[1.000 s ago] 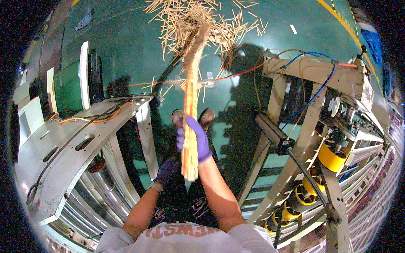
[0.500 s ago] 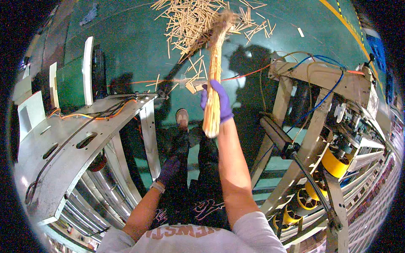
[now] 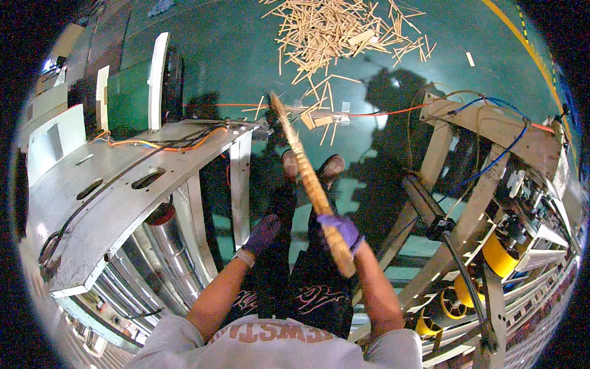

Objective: The person sweeps scattered wooden sticks and debris on a factory floor using a traditional straw broom. They gather the debris into a pile near a large industrial machine and continue sweeping around the equipment base.

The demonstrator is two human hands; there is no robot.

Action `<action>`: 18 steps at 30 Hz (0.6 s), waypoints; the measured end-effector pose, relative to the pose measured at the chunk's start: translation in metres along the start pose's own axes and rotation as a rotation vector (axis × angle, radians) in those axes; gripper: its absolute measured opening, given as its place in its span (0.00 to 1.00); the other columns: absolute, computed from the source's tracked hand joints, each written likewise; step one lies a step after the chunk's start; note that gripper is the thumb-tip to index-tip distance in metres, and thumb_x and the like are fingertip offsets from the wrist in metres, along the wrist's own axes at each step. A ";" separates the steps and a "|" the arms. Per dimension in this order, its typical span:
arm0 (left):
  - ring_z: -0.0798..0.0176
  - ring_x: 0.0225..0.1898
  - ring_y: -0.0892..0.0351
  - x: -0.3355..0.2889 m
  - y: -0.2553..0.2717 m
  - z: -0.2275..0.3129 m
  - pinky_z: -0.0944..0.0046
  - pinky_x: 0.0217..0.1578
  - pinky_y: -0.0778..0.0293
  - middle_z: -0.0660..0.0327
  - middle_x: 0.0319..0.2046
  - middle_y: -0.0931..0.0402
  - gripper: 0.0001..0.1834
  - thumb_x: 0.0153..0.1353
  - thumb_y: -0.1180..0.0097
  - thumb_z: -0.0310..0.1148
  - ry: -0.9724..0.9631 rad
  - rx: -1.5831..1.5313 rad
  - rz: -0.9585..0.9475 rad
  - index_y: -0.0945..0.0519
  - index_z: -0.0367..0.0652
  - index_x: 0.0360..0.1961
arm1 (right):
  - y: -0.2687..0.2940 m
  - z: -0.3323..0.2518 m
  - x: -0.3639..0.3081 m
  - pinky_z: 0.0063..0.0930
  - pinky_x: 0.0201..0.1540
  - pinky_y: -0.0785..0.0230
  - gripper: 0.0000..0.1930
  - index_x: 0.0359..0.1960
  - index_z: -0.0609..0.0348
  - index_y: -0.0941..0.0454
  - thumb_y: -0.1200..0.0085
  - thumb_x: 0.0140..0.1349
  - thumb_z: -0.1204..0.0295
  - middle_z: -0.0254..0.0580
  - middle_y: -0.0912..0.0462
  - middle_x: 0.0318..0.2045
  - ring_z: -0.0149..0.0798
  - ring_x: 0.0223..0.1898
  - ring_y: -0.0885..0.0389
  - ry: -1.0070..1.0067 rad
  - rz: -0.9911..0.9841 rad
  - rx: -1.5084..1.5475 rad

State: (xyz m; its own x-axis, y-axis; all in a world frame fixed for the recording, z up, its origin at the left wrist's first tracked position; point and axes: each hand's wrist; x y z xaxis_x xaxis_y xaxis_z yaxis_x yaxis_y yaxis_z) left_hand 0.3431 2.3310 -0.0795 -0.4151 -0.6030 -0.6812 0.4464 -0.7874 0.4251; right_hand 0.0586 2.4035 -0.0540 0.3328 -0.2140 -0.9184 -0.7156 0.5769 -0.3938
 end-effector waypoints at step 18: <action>0.46 0.53 0.28 -0.015 -0.024 0.018 0.57 0.53 0.32 0.46 0.49 0.26 0.23 0.61 0.49 0.43 0.116 -0.085 -0.062 0.27 0.36 0.50 | 0.014 -0.086 0.056 0.29 0.19 0.27 0.22 0.39 0.54 0.26 0.41 0.53 0.50 0.39 0.24 0.23 0.37 0.17 0.25 0.122 -0.067 -0.252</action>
State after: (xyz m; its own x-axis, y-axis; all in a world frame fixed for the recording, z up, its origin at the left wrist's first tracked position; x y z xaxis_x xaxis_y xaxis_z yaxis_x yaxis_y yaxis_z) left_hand 0.3243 2.3567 -0.0681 -0.3521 -0.5312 -0.7706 0.4902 -0.8060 0.3316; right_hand 0.0141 2.3316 -0.1142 0.3192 -0.3468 -0.8819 -0.8298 0.3473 -0.4369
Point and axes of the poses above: each hand's wrist, its own x-axis towards the middle knuckle, its own y-axis out of the back of the hand, z = x × y
